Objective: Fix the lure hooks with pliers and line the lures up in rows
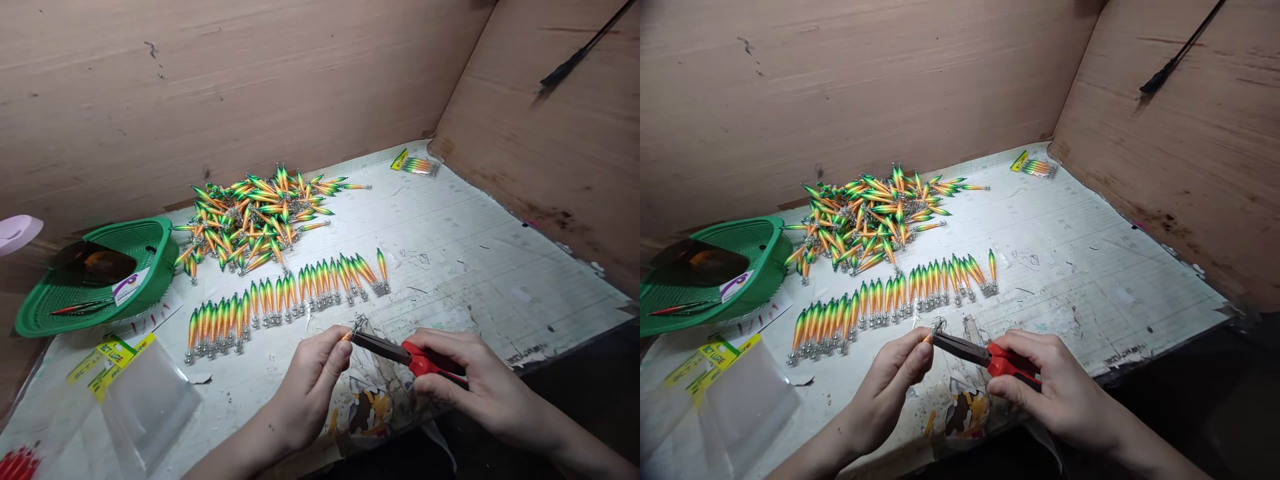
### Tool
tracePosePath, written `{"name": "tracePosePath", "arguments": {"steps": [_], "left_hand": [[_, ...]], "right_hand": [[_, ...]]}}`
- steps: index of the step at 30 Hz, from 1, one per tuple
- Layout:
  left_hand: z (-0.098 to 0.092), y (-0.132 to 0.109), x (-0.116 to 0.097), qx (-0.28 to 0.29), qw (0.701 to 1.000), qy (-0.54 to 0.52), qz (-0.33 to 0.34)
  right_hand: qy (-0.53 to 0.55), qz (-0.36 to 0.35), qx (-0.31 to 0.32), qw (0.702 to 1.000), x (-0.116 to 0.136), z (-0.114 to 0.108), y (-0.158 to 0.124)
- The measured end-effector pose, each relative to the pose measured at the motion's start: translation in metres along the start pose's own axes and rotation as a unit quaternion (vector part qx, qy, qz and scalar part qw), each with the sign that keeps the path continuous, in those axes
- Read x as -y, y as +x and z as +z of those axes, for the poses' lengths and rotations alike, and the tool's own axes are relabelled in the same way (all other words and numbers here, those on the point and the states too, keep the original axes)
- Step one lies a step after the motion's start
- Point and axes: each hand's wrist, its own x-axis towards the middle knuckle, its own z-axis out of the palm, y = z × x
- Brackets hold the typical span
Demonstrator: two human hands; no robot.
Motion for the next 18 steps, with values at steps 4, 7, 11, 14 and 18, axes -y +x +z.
{"name": "tracePosePath", "arguments": {"steps": [4, 7, 11, 14, 18], "left_hand": [[0.002, 0.001, 0.002, 0.025, 0.991, -0.122, -0.052], [0.005, 0.004, 0.006, -0.015, 0.975, -0.21, -0.066], [-0.001, 0.008, 0.01, -0.116, 0.961, -0.245, -0.05], [-0.013, 0.014, 0.01, -0.136, 0.976, -0.166, -0.047], [-0.026, 0.051, 0.012, -0.098, 0.986, 0.117, 0.063]], "right_hand": [[0.003, 0.014, 0.001, 1.0, 0.001, 0.001, 0.001], [-0.018, 0.016, -0.025, 0.999, 0.006, 0.004, 0.004], [-0.004, 0.062, -0.087, 0.994, -0.002, 0.008, -0.001], [0.026, 0.126, -0.173, 0.976, -0.029, -0.002, -0.02], [0.012, 0.216, -0.388, 0.896, -0.064, -0.027, -0.056]]}}
